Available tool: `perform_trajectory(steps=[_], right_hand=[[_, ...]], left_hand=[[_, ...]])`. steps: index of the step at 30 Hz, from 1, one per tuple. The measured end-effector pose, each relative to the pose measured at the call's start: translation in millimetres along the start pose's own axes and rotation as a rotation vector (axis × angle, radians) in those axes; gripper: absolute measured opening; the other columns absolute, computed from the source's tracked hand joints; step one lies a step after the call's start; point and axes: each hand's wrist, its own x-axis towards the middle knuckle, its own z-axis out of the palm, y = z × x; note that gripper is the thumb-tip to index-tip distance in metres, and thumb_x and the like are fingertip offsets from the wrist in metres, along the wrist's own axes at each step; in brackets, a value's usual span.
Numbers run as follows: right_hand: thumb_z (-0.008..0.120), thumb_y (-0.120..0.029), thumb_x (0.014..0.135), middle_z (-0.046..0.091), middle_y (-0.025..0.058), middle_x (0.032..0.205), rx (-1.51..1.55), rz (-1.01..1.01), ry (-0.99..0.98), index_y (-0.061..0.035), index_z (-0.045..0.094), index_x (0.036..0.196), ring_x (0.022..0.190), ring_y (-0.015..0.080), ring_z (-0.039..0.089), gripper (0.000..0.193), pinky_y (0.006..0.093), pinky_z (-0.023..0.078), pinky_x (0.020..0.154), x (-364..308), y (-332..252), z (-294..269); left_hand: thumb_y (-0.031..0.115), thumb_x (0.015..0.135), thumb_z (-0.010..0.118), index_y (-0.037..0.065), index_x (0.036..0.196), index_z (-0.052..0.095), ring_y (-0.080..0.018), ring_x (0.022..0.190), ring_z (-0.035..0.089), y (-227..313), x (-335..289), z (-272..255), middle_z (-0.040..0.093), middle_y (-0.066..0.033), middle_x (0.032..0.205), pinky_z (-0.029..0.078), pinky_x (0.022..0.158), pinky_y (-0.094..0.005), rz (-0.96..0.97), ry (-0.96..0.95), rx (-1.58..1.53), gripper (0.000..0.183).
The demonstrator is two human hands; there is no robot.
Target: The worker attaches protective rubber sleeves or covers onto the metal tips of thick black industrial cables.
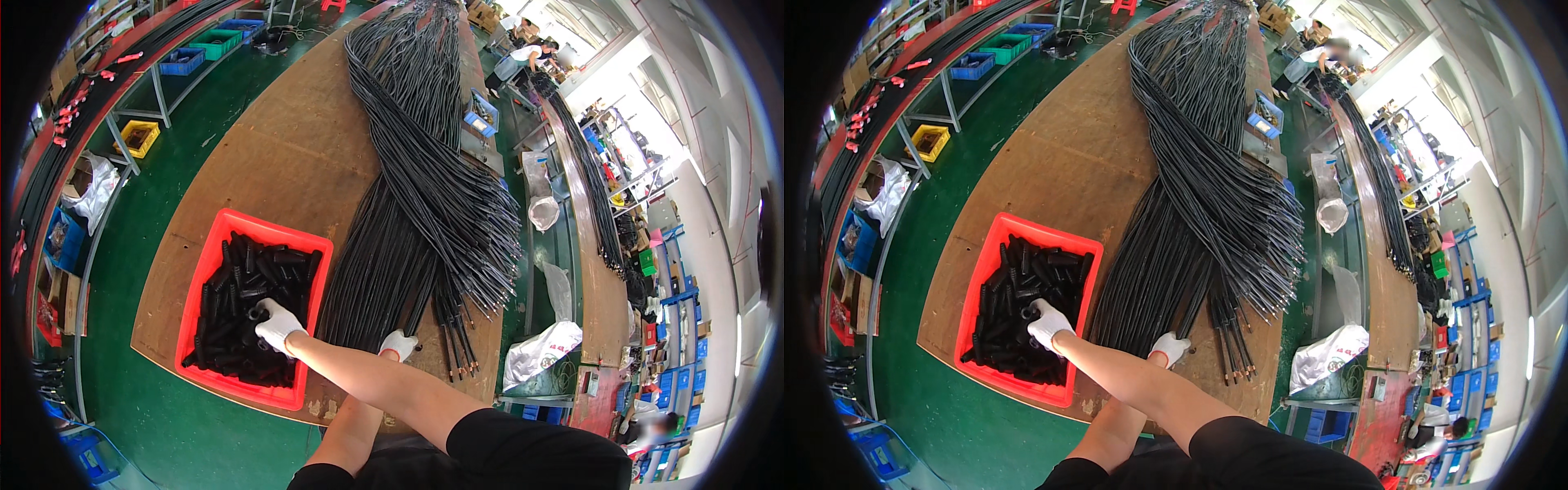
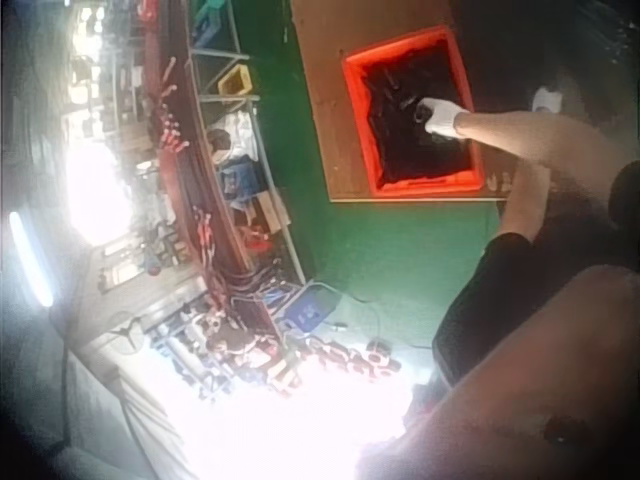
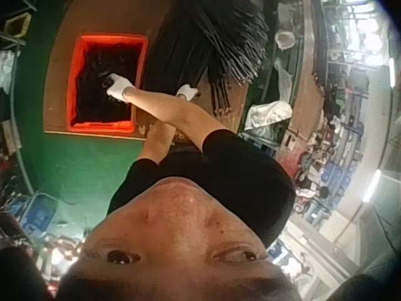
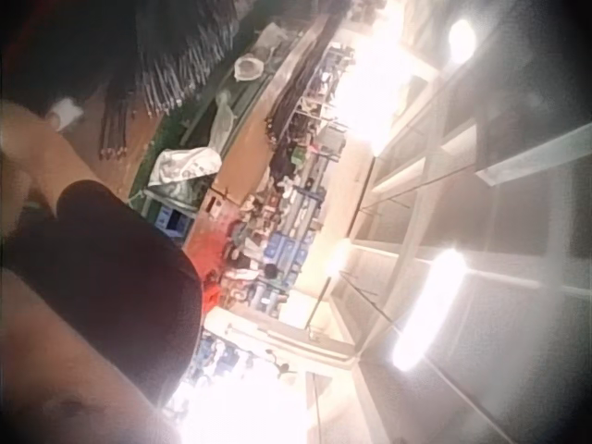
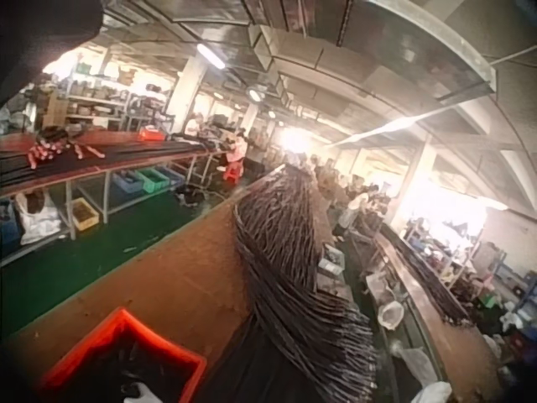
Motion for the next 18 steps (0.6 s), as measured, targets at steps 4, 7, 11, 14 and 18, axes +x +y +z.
perform_trajectory(steps=[4, 7, 11, 14, 18], right_hand=[[0.063, -0.001, 0.086, 0.061, 0.0303, 0.141, -0.778, -0.343, -0.129, -0.0236, 0.056, 0.155, 0.108, 0.048, 0.075, 0.073, 0.0517, 0.062, 0.094, -4.2, -5.2, 23.8], [0.067, -0.003, 0.09, 0.059, 0.0296, 0.139, -1.063, -0.354, -0.153, -0.0257, 0.05, 0.16, 0.104, 0.0436, 0.078, 0.076, 0.0519, 0.065, 0.083, -4.8, -12.9, 22.8], [0.07, -0.005, 0.088, 0.061, 0.0288, 0.137, -1.142, -0.329, -0.123, -0.023, 0.054, 0.156, 0.106, 0.0434, 0.077, 0.072, 0.0526, 0.065, 0.081, 4.2, -20.7, 30.2], [0.071, -0.007, 0.087, 0.065, 0.0276, 0.131, -1.105, -0.394, -0.15, -0.0195, 0.06, 0.148, 0.106, 0.0437, 0.077, 0.063, 0.054, 0.064, 0.081, 11.4, -21.3, 29.2], [0.071, -0.009, 0.086, 0.07, 0.0259, 0.125, -1.123, -0.439, -0.213, -0.017, 0.065, 0.14, 0.106, 0.0436, 0.076, 0.055, 0.0552, 0.064, 0.083, 6.9, -17.3, 28.7]], left_hand=[[0.033, 0.092, 0.074, -0.003, 0.104, 0.07, -0.0261, 0.058, 0.066, -2.5, -2.6, -5.4, 0.068, -0.0139, 0.072, 0.051, 0.054, -0.0448, 0.025, 0.042, 0.012, 0.039], [0.037, 0.095, 0.071, -0.004, 0.116, 0.067, -0.031, 0.058, 0.068, 39.5, -29.6, -13.8, 0.071, -0.0186, 0.079, 0.053, 0.054, -0.0476, -0.013, -0.064, 0.008, 0.047], [0.037, 0.09, 0.071, -0.006, 0.129, 0.069, -0.0469, 0.108, 0.075, 45.0, -40.4, -22.1, 0.075, -0.0339, 0.114, 0.057, 0.093, -0.0522, -0.057, -0.058, -0.029, 0.058], [0.036, 0.091, 0.071, -0.007, 0.129, 0.069, -0.0474, 0.11, 0.074, 39.3, -37.1, -21.1, 0.075, -0.0342, 0.115, 0.057, 0.095, -0.0512, -0.025, -0.053, 0.008, 0.057], [0.036, 0.09, 0.072, -0.007, 0.127, 0.07, -0.048, 0.111, 0.073, 14.8, -16.3, -8.9, 0.075, -0.0342, 0.115, 0.056, 0.096, -0.0506, 0.006, -0.01, -0.007, 0.058]])
